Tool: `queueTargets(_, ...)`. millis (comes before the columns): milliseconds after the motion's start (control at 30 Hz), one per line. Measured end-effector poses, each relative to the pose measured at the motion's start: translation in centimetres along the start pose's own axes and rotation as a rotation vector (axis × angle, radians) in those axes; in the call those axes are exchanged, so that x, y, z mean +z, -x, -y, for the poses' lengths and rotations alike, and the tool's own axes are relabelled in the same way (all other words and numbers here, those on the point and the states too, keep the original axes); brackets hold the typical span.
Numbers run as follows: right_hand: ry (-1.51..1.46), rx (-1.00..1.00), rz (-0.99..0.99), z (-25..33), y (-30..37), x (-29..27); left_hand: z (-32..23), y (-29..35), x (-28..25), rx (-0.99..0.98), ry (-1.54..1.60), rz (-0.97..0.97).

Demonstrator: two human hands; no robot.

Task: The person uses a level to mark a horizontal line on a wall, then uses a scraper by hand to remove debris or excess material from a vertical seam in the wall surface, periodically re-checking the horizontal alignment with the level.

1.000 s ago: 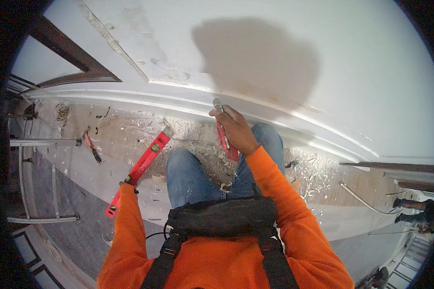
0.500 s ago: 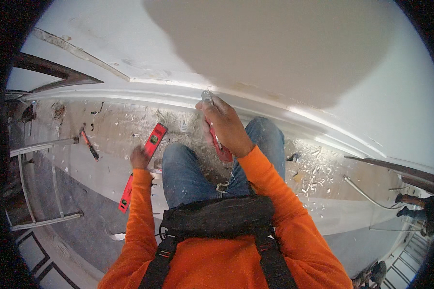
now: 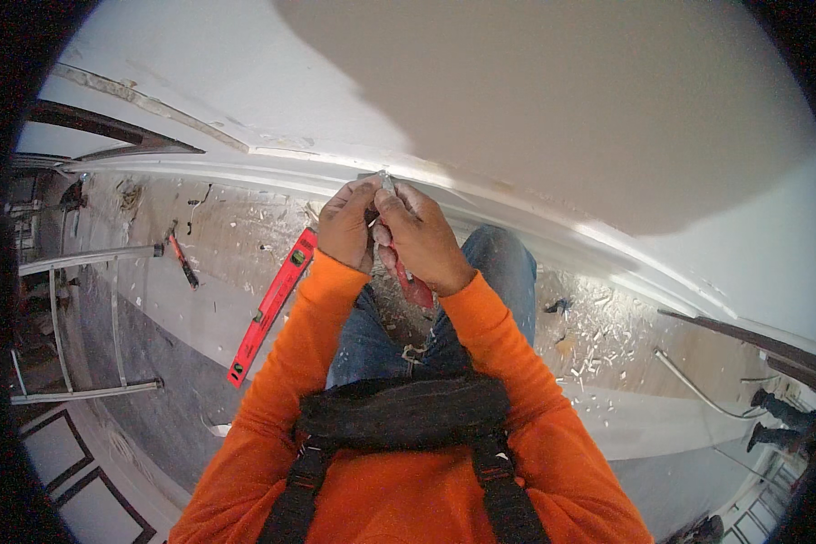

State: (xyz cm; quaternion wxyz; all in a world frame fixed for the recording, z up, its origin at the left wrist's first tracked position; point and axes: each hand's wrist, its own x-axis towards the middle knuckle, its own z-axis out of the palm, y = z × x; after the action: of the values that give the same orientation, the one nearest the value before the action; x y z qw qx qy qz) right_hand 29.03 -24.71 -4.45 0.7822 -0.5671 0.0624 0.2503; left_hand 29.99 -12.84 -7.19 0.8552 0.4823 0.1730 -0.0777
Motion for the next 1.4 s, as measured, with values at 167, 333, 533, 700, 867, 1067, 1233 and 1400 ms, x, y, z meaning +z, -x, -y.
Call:
queueTargets(167,0.060,-0.037,0.012,0.2,0.0,-0.4,0.9,0.1,1.0,-0.030,0.092,-0.103)
queueTargets(333,0.121,-0.089,0.001,0.2,-0.1,-0.7,1.2,0.0,1.5,0.015,0.016,-0.162)
queueTargets(533,0.027,-0.008,0.023,0.3,0.3,-0.8,1.8,0.0,1.7,0.003,0.043,-0.155)
queueTargets(700,0.099,-0.050,-0.007,0.9,1.0,-1.4,2.1,0.8,2.9,0.017,0.096,-0.181)
queueTargets(867,0.086,0.015,-0.018,1.2,1.9,-2.8,3.0,1.4,4.3,0.034,0.106,-0.207)
queueTargets(1067,0.006,-0.069,0.098,0.0,2.8,-5.5,4.0,1.5,5.7,0.021,0.057,-0.212)
queueTargets(1233,0.510,-0.164,-0.128,1.1,8.3,-10.3,7.4,4.4,10.7,-0.060,-0.033,0.003)
queueTargets(1400,0.097,-0.049,-0.063,0.8,9.1,-8.0,7.5,5.8,9.4,0.084,-0.048,-0.056)
